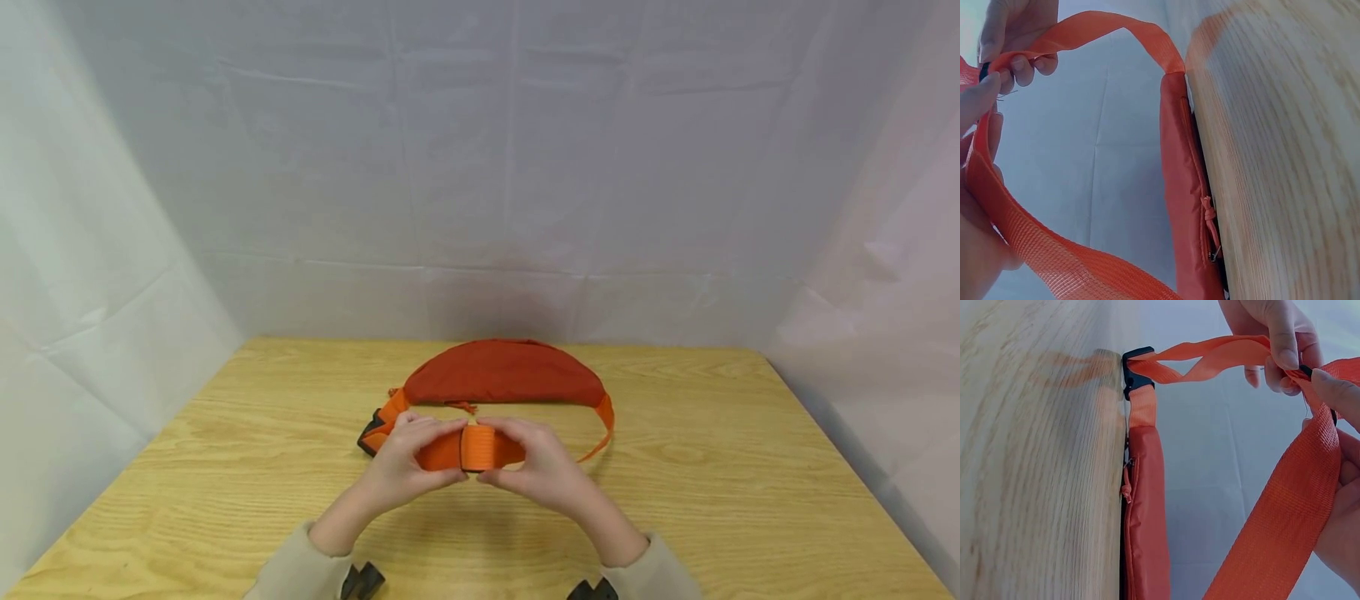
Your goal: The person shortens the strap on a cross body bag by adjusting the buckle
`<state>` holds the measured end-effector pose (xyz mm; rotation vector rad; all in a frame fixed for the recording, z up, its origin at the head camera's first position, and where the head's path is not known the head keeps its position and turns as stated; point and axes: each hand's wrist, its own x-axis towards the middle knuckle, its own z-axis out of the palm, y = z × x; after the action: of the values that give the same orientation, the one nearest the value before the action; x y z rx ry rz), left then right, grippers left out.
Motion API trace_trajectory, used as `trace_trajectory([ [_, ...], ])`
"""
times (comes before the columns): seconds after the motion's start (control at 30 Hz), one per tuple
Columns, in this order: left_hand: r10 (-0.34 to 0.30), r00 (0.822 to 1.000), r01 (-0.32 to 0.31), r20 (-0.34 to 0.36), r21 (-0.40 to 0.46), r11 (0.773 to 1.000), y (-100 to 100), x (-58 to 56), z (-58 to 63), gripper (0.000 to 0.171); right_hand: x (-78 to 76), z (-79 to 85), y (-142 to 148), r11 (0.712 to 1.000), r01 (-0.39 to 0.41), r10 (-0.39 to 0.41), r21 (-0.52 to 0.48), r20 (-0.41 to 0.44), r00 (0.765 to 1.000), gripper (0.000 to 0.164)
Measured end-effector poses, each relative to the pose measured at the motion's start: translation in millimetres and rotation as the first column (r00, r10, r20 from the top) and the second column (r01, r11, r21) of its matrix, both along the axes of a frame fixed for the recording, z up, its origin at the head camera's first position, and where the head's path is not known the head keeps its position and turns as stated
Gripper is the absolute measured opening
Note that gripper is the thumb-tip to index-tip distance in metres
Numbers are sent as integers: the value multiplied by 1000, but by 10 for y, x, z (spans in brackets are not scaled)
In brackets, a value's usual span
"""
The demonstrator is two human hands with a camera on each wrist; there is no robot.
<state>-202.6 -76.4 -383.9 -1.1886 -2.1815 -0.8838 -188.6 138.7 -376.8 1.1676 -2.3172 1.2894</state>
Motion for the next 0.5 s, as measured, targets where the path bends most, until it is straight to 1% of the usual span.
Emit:
trace_trajectory([
  [0.1,23,1000,-23,-22,-1,1000,6,2,14,53,12,19,-4,1000,8,-8,2,-3,1000,53],
  [0.2,30,999,-30,-44,7,1000,5,-2,26,50,45,62,-16,1000,8,-8,-7,-4,1000,52],
  [0.4,3,997,-1,-75,19,1000,-30,-26,39,48,182,278,-69,1000,2,-4,-25,-45,999,48],
  [0.5,-13,997,14,-82,18,1000,-56,-42,48,47,204,322,-79,1000,10,-12,-28,-65,998,46],
])
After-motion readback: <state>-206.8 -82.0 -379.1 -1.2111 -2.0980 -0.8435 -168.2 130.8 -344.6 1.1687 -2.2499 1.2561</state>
